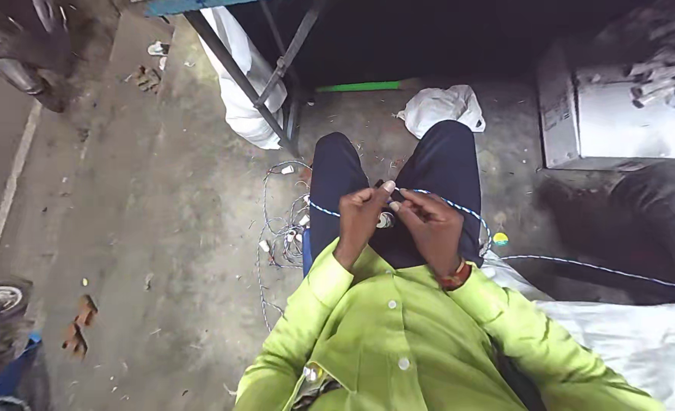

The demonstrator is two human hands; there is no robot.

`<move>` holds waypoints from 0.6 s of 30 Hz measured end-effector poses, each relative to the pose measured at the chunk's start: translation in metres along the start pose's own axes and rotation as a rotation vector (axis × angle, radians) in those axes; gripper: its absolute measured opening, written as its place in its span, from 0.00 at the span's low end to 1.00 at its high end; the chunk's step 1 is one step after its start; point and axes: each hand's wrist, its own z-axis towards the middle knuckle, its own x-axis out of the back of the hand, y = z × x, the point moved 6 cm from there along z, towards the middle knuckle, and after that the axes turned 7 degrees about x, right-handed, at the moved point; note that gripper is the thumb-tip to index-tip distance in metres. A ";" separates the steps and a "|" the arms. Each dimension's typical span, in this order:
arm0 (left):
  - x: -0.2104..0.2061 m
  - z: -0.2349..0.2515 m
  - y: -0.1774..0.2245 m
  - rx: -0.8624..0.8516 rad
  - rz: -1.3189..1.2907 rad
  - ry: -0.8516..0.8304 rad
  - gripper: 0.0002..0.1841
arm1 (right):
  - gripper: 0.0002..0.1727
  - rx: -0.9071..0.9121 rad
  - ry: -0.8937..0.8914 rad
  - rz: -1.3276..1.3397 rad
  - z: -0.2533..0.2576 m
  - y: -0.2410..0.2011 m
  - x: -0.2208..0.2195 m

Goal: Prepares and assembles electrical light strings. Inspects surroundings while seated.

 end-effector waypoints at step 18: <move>-0.001 -0.018 0.025 -0.528 0.474 0.137 0.10 | 0.08 -0.518 -0.242 0.162 0.003 0.000 -0.002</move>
